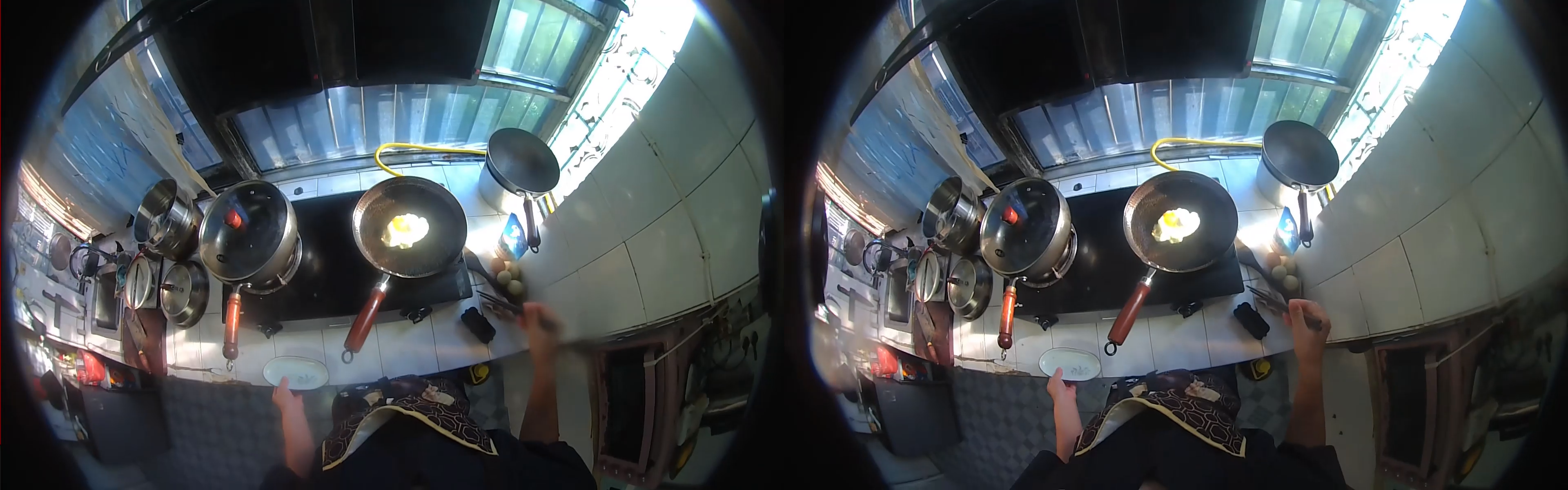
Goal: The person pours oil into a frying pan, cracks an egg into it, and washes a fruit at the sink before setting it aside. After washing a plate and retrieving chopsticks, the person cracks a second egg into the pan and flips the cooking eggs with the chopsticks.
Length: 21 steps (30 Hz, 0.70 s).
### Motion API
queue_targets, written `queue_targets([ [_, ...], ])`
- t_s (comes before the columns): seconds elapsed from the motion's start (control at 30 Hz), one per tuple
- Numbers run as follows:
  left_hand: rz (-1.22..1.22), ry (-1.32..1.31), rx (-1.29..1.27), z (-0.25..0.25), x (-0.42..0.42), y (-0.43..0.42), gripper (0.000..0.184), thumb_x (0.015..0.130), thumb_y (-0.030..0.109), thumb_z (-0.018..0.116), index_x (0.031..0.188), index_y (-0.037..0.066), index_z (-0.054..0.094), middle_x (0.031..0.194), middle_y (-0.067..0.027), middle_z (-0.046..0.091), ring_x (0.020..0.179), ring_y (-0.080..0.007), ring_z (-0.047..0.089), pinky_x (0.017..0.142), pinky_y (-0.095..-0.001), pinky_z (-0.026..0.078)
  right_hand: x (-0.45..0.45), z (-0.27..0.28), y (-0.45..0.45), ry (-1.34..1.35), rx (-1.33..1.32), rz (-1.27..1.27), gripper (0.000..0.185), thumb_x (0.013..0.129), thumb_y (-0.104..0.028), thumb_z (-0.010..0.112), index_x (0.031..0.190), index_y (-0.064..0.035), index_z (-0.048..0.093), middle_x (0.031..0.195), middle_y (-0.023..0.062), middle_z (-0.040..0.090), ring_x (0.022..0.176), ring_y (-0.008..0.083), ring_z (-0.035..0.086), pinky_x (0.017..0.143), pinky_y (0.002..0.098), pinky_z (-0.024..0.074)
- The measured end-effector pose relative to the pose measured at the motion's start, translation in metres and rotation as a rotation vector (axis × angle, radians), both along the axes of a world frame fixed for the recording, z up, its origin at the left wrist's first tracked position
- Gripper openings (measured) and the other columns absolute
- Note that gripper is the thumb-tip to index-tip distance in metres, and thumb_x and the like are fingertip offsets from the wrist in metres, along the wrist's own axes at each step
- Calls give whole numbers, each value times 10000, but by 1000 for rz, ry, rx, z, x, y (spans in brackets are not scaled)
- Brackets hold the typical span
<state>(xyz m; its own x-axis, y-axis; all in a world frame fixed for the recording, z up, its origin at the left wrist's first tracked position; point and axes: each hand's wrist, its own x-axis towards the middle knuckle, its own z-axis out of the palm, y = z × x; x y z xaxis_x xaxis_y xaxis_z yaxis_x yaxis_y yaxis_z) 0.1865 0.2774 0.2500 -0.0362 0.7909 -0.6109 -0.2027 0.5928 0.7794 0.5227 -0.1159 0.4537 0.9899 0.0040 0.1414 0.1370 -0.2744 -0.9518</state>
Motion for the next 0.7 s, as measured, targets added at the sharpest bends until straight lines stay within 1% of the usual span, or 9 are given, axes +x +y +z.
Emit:
queue_targets([
  [0.07, 185, -115, -232, -5, 4, 3, 303, 799, 37, 577, 1090, -7, 501, 1002, -146, 564, 883, -297, 591, 697, -434, 524, 8, -12, -3, 164, 195, -89, 309, 874, -274, 566, 799, 23, 607, 660, 48, 558, 447, 119, 522, 440, 217, 440],
  [0.1, 188, -171, -251, -22, -2, 9, 318, 802, 38, 575, 1108, 12, 489, 1031, -149, 551, 926, -308, 576, 722, -466, 517, 11, -18, -6, 165, 194, -75, 309, 874, -274, 566, 799, 23, 607, 660, 48, 558, 447, 119, 522, 440, 217, 440],
  [0.17, 199, -157, -257, -30, 1, 15, 310, 805, 46, 577, 1102, 15, 493, 1035, -149, 549, 933, -305, 570, 731, -468, 511, 17, -27, -9, 272, 340, -33, 299, 854, -277, 598, 797, 16, 609, 652, 67, 574, 443, 128, 538, 426, 229, 450],
  [0.27, 195, -89, -272, -34, 8, 24, 309, 804, 58, 588, 1096, 18, 498, 1039, -149, 545, 936, -296, 561, 743, -470, 500, 25, -29, 15, 302, 440, -8, 289, 837, -285, 620, 799, 2, 612, 651, 62, 578, 440, 135, 541, 427, 234, 459],
  [0.3, 191, -41, -282, -34, 12, 26, 315, 800, 60, 598, 1096, 17, 499, 1040, -149, 544, 932, -290, 559, 746, -469, 495, 25, -20, 28, 295, 474, 0, 241, 839, -227, 619, 807, 11, 611, 669, 67, 588, 478, 140, 574, 446, 240, 478],
  [0.43, 155, 31, -258, -43, 23, 32, 338, 782, 59, 627, 1093, 18, 502, 1044, -144, 541, 926, -282, 553, 740, -465, 490, 34, -11, 69, 254, 406, 64, 150, 844, -128, 590, 832, 20, 613, 691, 68, 595, 534, 146, 604, 481, 245, 504],
  [0.53, 122, 124, -204, -46, 29, 30, 342, 768, 44, 638, 1083, 19, 508, 1035, -141, 551, 925, -291, 561, 744, -478, 486, 39, -20, 96, 185, 367, 240, 128, 829, -16, 561, 936, 29, 615, 756, 68, 590, 617, 139, 619, 572, 211, 513],
  [0.6, 43, 168, -154, -47, 34, 29, 310, 765, 109, 667, 1042, 55, 540, 966, -100, 585, 839, -277, 587, 686, -445, 490, 40, -26, 119, 94, 331, 310, 139, 829, -10, 558, 950, 26, 614, 775, 60, 578, 634, 133, 615, 582, 202, 507],
  [0.7, -16, 178, -76, -51, 37, 29, 310, 779, 78, 641, 1061, 34, 522, 992, -117, 578, 872, -289, 587, 690, -478, 504, 45, -38, 145, -103, 200, 475, 138, 835, -11, 551, 953, 18, 617, 798, 59, 549, 650, 113, 594, 571, 198, 475],
])
